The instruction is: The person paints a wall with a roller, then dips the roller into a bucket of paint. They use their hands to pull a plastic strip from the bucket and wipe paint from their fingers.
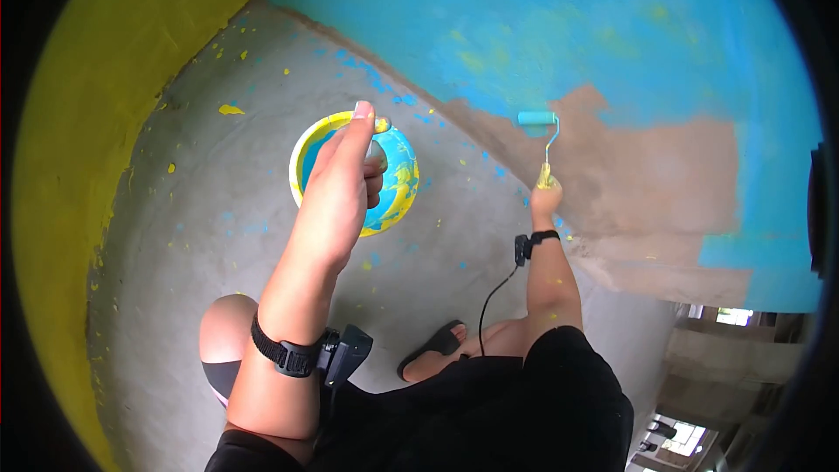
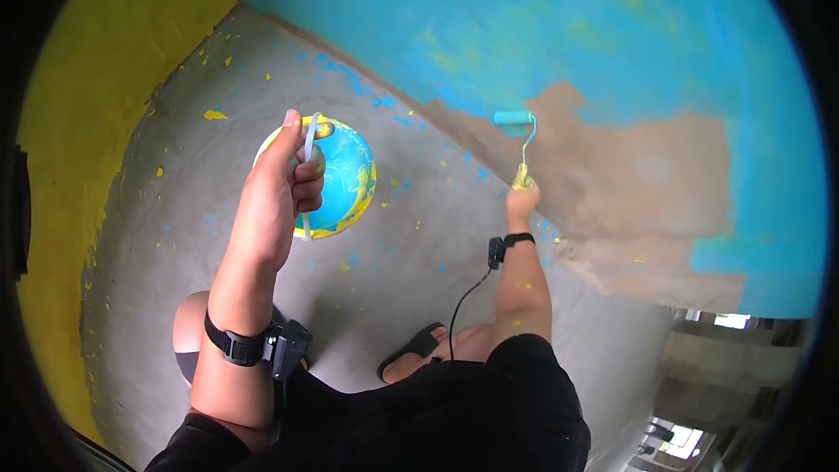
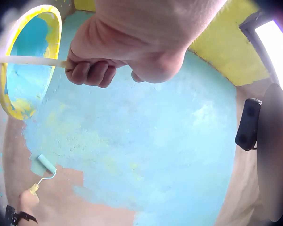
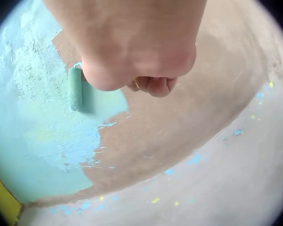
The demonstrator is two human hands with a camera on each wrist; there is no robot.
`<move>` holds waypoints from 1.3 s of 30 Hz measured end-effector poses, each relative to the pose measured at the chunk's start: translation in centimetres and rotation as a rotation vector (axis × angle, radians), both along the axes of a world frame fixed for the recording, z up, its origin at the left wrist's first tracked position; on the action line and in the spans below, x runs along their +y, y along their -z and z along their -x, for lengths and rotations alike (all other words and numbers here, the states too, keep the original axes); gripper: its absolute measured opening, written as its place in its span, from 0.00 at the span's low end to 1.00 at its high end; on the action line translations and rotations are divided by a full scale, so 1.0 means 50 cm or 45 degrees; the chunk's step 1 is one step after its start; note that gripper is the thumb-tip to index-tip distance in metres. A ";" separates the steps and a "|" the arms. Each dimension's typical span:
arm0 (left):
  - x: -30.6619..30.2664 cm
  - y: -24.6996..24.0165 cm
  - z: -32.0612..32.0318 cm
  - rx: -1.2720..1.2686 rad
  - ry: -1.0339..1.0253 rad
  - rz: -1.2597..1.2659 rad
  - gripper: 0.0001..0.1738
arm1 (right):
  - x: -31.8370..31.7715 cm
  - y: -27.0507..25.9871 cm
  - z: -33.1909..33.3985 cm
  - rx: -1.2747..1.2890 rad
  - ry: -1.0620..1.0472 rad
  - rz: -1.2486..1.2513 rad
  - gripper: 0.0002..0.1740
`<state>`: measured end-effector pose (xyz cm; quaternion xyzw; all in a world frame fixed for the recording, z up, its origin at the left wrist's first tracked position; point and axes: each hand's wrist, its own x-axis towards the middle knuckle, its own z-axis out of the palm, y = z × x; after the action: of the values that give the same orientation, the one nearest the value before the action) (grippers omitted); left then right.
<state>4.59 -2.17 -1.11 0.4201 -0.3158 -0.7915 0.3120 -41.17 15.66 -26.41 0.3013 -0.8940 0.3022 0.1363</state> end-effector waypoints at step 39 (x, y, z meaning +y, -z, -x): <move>0.006 0.037 -0.013 -0.033 -0.165 0.009 0.24 | 0.012 -0.019 -0.010 -0.105 -0.068 -0.562 0.11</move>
<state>5.26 -1.85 -2.96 0.4489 -0.2947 -0.7630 0.3599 -40.64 16.25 -25.44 0.3348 -0.9350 0.1150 0.0224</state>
